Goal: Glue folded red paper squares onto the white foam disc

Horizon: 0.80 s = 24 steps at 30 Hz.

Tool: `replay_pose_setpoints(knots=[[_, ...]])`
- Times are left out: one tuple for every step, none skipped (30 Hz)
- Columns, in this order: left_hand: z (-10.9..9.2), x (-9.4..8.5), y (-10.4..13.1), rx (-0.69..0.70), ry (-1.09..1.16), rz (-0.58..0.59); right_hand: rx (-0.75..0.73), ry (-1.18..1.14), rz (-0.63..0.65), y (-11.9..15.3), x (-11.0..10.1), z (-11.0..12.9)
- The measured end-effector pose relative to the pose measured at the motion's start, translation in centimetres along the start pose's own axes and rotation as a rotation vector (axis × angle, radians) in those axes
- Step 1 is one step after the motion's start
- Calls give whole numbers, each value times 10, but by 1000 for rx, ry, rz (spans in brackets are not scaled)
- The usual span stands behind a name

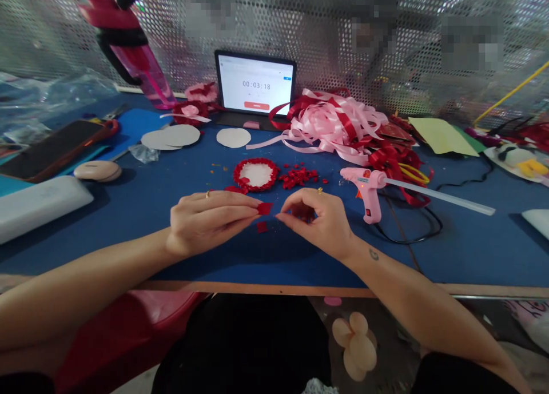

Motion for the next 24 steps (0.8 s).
replay_pose_setpoints(knots=[[0, 1, 0, 5, 6, -1, -43, 40, -55, 2, -5, 7], [0, 2, 1, 7, 15, -3, -90, 83, -92, 4, -9, 14], [0, 4, 1, 7, 24, -1, -136, 124, -110, 5, -10, 20], [0, 5, 1, 8, 34, 4, -177, 160, -116, 7, -10, 26], [0, 7, 1, 7, 43, 10, -213, 189, -119, 8, -9, 31], [0, 8, 1, 4, 49, 17, -244, 215, -120, 8, -8, 35], [0, 10, 1, 0, 53, 23, -271, 238, -119, 9, -7, 38], [0, 11, 2, -4, 56, 26, -293, 261, -119, 10, -7, 40], [0, 12, 2, -5, 61, 29, -313, 283, -117, 11, -6, 42], [-1, 12, 2, -6, 66, 31, -330, 305, -114, 12, -5, 44], [-1, 13, 2, -4, 71, 33, -342, 323, -108, 12, -4, 45], [-2, 14, 2, -1, 77, 36, -350, 337, -103, 13, -3, 46], [-3, 14, 2, 0, 82, 38, -356, 347, -99, 14, -2, 46], [-3, 14, 2, 1, 87, 40, -361, 353, -95, 14, -2, 47], [-3, 14, 1, 1, 93, 39, -365, 357, -94, 15, -2, 47], [-3, 14, 1, 0, 101, 36, -367, 360, -95, 15, -2, 47], [-3, 13, 1, -2, 108, 35, -370, 363, -98, 16, -2, 47], [-3, 13, 1, -5, 116, 37, -376, 364, -102, 16, -3, 48], [-3, 13, 0, -7, 124, 39, -382, 363, -105, 16, -3, 49], [-2, 13, 0, -8, 133, 42, -389, 360, -107, 17, -4, 49], [-2, 13, 0, -8, 140, 44, -396, 357, -106, 17, -4, 50], [-2, 13, 0, -8, 145, 46, -399, 355, -102, 17, -4, 50], [-2, 13, 0, -7, 149, 48, -398, 354, -97, 16, -3, 50], [-2, 13, 0, -7, 150, 47, -396, 357, -94, 16, -3, 50]])
Point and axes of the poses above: each hand's wrist, its own y-axis away from the middle knuckle, its own x-axis out of the palm, z = x × y, the point moved 10 cm from there along -y, towards the middle knuckle, and after that the axes turned 10 degrees about z, right-handed, at the moved point
